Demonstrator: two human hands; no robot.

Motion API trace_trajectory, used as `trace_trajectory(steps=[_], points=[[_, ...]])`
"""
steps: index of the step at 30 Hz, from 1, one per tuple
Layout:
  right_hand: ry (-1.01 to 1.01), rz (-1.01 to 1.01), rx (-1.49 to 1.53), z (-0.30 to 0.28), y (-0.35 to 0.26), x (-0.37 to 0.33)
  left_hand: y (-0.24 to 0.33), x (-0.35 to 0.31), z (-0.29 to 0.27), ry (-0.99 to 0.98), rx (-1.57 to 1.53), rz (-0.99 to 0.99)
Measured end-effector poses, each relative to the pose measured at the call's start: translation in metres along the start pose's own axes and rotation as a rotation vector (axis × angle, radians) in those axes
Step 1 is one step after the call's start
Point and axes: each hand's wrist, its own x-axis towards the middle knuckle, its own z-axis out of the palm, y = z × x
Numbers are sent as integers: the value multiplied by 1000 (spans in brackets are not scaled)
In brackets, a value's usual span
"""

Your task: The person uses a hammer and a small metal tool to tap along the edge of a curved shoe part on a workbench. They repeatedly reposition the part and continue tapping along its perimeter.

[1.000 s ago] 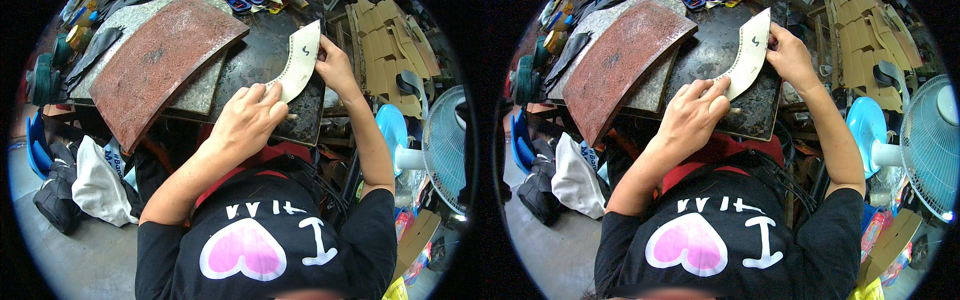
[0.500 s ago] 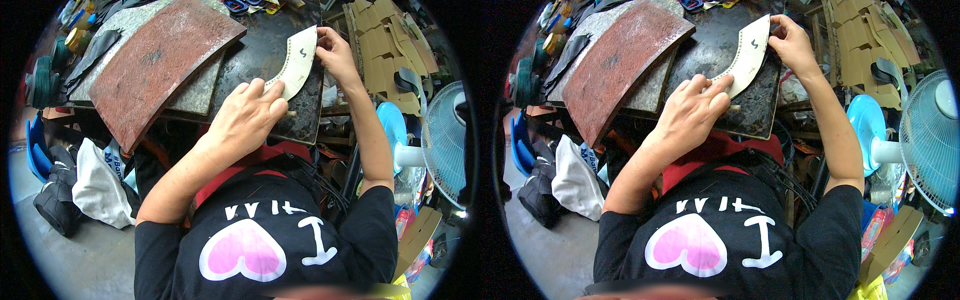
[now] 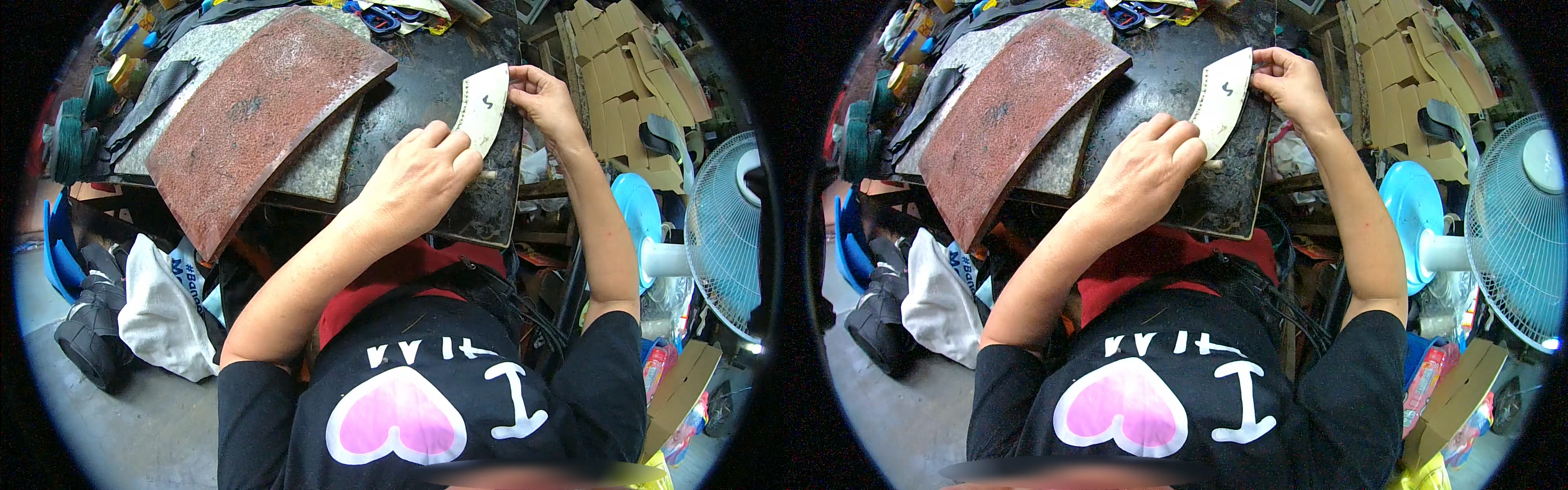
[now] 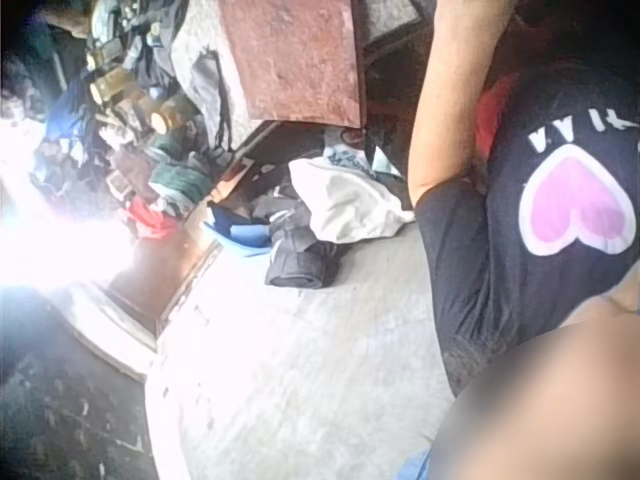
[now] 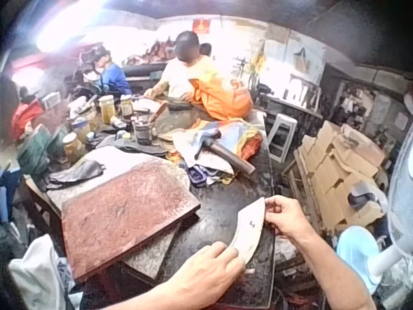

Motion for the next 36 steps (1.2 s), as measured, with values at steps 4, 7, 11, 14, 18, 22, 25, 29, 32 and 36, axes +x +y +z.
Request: trace_trajectory(steps=[4, 7, 11, 14, 18, 22, 25, 29, 32, 36], points=[[-5, -20, 0, 0, -3, -1, -3, 3, 6, 143, -8, 45], [-30, -54, 21, 0, -5, -5, -2, 3, 6, 74, 5, 36], [-100, -117, -99, 0, -10, -6, -3, 3, 3, -10, 19, 12], [-146, -39, -120, -3, -17, -4, -2, 3, 2, -7, 9, 0], [-154, 142, -24, -9, -27, 2, -1, 3, 3, 8, 21, -9], [-195, 81, -191, -8, -29, 7, -2, 3, 4, 24, 18, -1], [-223, 12, -219, -3, -26, 12, -2, 2, 4, 33, 9, -3], [-223, -47, -229, -1, -20, 20, -2, 2, 3, 40, 7, -5], [-244, -45, -252, -2, -18, 24, -2, 2, 3, 21, 6, -11], [-232, -29, -269, -2, -19, 25, -2, 2, 3, 34, 3, -5]])
